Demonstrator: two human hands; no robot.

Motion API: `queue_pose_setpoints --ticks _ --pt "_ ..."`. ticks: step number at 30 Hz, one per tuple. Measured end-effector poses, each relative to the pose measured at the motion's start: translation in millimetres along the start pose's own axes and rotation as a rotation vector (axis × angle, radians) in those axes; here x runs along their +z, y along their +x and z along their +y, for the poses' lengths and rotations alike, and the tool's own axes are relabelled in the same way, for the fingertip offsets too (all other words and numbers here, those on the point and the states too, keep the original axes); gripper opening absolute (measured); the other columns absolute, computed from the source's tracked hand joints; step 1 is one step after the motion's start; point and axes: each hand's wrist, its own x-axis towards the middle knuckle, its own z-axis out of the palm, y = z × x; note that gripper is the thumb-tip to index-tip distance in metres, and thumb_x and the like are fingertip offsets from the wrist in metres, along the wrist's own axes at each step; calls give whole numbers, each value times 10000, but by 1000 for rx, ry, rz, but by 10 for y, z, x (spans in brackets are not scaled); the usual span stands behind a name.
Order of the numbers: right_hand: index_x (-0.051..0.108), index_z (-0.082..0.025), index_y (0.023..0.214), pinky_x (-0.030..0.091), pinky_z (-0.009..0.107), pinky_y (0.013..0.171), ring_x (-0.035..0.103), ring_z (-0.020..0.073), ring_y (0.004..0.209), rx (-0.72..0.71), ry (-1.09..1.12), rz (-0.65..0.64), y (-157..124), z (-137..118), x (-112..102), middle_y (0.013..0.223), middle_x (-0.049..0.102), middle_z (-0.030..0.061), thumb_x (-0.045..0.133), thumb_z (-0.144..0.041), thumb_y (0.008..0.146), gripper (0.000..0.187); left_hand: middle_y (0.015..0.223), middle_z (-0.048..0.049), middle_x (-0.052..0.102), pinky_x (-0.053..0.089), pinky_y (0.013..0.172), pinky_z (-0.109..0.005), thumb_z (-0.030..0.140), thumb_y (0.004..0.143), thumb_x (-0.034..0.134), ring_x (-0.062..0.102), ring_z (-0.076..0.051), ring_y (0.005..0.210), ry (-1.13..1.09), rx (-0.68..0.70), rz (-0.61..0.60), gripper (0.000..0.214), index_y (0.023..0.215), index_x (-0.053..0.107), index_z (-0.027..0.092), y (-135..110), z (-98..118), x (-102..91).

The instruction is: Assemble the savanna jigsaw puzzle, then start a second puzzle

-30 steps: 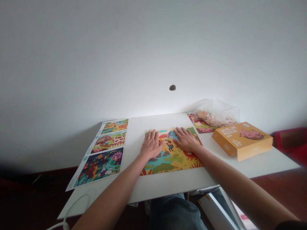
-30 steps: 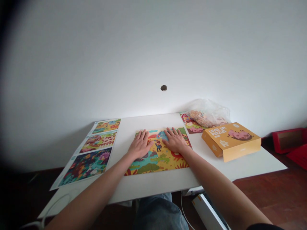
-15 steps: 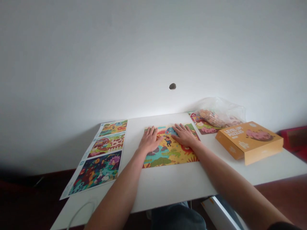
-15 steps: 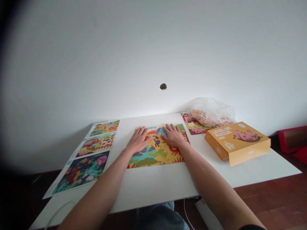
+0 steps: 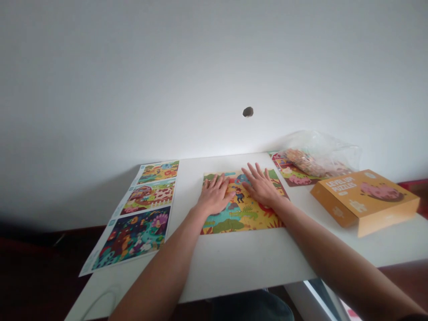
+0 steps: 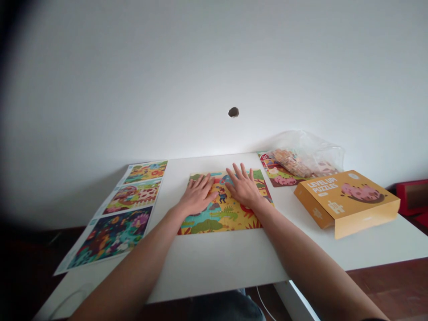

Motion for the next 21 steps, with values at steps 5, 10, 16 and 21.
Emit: queue_pose_setpoints --ticks 5,10,16,21 --pt "281 -266 1558 140 616 1169 157 369 1496 16 -4 -112 -29 28 20 1639 205 79 220 -572 1002 637 1657 -18 116 112 1211 -581 681 949 173 95 -310 1527 -10 -26 -6 746 1573 228 276 -9 3 -39" --pt "412 -203 1488 237 552 1143 313 388 1414 254 -17 28 2 102 11 1539 377 160 377 -505 970 601 1658 -11 102 120 1215 -570 700 937 166 95 -308 1528 -12 -32 -28 762 1569 240 282 -17 23 -77" --pt "539 -164 1371 413 494 996 499 389 1209 535 16 141 -35 240 -61 1312 540 216 510 -460 876 577 1659 -5 95 119 1211 -580 696 940 161 93 -301 1529 -9 -43 -28 750 1572 222 297 -15 -40 -68" --pt "545 -166 1365 406 420 1046 527 327 1219 547 205 246 15 357 -33 1304 587 164 500 -345 821 574 1658 -19 108 143 1205 -572 695 942 176 99 -306 1527 6 -58 -12 749 1570 232 290 -7 -124 -38"
